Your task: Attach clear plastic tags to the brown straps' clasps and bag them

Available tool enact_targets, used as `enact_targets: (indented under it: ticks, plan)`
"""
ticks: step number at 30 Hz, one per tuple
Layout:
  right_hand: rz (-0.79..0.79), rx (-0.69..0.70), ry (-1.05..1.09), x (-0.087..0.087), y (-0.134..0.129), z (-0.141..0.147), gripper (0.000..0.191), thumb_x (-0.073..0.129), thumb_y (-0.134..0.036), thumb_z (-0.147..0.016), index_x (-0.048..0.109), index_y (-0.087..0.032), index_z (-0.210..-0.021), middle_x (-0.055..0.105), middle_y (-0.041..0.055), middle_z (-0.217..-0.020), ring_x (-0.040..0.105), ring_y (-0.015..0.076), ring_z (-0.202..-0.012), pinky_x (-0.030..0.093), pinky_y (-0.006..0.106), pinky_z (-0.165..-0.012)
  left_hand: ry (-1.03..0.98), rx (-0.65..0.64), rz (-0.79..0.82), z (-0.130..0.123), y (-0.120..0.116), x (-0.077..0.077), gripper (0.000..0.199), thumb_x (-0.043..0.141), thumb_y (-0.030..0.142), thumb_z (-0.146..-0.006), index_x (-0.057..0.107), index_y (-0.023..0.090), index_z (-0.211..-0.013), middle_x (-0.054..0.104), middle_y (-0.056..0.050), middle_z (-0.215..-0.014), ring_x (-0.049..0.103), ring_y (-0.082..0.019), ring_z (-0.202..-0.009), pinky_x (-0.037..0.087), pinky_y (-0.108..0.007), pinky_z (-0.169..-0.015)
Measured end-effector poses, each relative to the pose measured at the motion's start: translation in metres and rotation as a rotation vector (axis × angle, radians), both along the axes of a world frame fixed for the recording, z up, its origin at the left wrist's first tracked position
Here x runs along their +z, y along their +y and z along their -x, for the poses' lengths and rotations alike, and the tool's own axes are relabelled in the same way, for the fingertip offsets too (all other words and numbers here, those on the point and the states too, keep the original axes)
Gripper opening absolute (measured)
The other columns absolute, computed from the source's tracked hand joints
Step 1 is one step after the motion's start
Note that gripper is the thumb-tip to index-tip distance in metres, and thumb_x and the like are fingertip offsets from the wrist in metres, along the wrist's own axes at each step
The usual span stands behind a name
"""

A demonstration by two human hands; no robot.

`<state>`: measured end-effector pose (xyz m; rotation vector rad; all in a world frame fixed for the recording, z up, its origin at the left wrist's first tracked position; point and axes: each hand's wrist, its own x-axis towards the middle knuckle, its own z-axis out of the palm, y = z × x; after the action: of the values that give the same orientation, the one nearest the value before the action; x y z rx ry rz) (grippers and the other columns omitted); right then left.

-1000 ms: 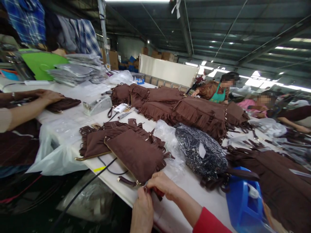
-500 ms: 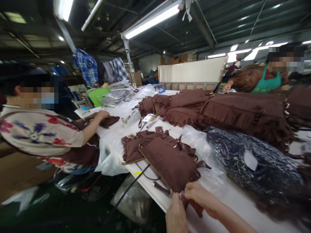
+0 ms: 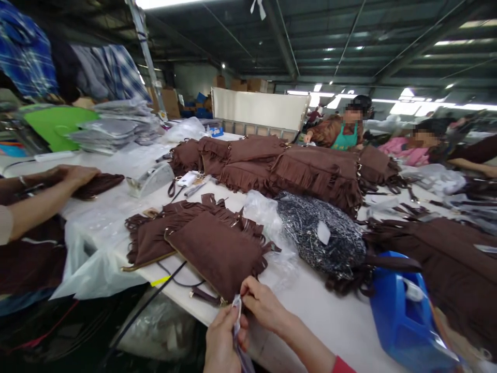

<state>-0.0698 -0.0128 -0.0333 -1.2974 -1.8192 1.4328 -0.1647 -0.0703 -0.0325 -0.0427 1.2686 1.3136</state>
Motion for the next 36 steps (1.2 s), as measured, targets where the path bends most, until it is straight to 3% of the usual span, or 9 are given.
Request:
enact_targets:
  ticks: [1, 5, 14, 25, 29, 36]
  plan:
    - [0.023, -0.006, 0.031, -0.003, -0.002, 0.001, 0.013, 0.042, -0.008, -0.068, 0.046, -0.020, -0.074, 0.044, -0.0064, -0.060, 0.042, 0.0091, -0.057, 0.030, 0.020, -0.053, -0.038, 0.017, 0.027, 0.000, 0.001, 0.003, 0.007, 0.056, 0.019, -0.069, 0.052, 0.015, -0.065, 0.049, 0.003, -0.038, 0.034, -0.005, -0.026, 0.023, -0.015, -0.029]
    - [0.108, -0.030, 0.127, -0.013, -0.006, 0.004, 0.013, 0.040, -0.009, -0.070, 0.043, -0.020, -0.077, 0.043, -0.0071, -0.058, 0.042, 0.0092, -0.054, 0.031, 0.020, -0.053, -0.136, 0.042, 0.063, -0.002, 0.004, 0.010, 0.020, 0.042, 0.009, -0.082, 0.051, 0.012, -0.064, 0.048, 0.003, -0.038, 0.034, -0.003, -0.026, 0.023, -0.013, -0.030]
    - [0.293, -0.126, 0.212, -0.018, -0.009, 0.009, 0.014, 0.039, -0.008, -0.068, 0.043, -0.020, -0.075, 0.042, -0.0084, -0.049, 0.038, 0.0081, -0.045, 0.027, 0.020, -0.047, -0.215, 0.100, 0.075, -0.010, 0.005, 0.018, 0.021, 0.040, 0.003, -0.083, 0.050, 0.010, -0.066, 0.048, 0.003, -0.040, 0.036, -0.003, -0.028, 0.027, -0.014, -0.030]
    - [0.527, -0.128, 0.266, -0.009, -0.009, 0.005, 0.020, 0.042, -0.020, -0.059, 0.043, -0.019, -0.079, 0.042, -0.0104, -0.040, 0.039, 0.0073, -0.034, 0.021, 0.018, -0.040, -0.260, 0.108, 0.104, -0.015, 0.006, 0.025, 0.021, 0.041, 0.006, -0.083, 0.050, 0.011, -0.065, 0.048, 0.002, -0.040, 0.035, -0.003, -0.028, 0.026, -0.013, -0.030]
    - [0.551, -0.133, 0.285, -0.015, -0.006, 0.003, 0.021, 0.049, -0.026, -0.058, 0.044, -0.019, -0.077, 0.042, -0.0110, -0.039, 0.035, 0.0049, -0.033, 0.021, 0.017, -0.039, -0.280, 0.082, 0.074, -0.015, 0.006, 0.025, 0.020, 0.040, 0.007, -0.084, 0.050, 0.011, -0.066, 0.049, 0.001, -0.041, 0.036, -0.004, -0.029, 0.026, -0.014, -0.031]
    - [0.559, -0.116, 0.290, -0.020, 0.001, -0.001, 0.022, 0.052, -0.020, -0.050, 0.048, -0.017, -0.071, 0.047, -0.0087, -0.039, 0.034, 0.0041, -0.033, 0.022, 0.017, -0.037, -0.249, 0.071, 0.076, -0.018, 0.003, 0.012, 0.019, 0.041, 0.009, -0.083, 0.051, 0.011, -0.067, 0.050, 0.002, -0.040, 0.037, -0.004, -0.028, 0.027, -0.014, -0.030]
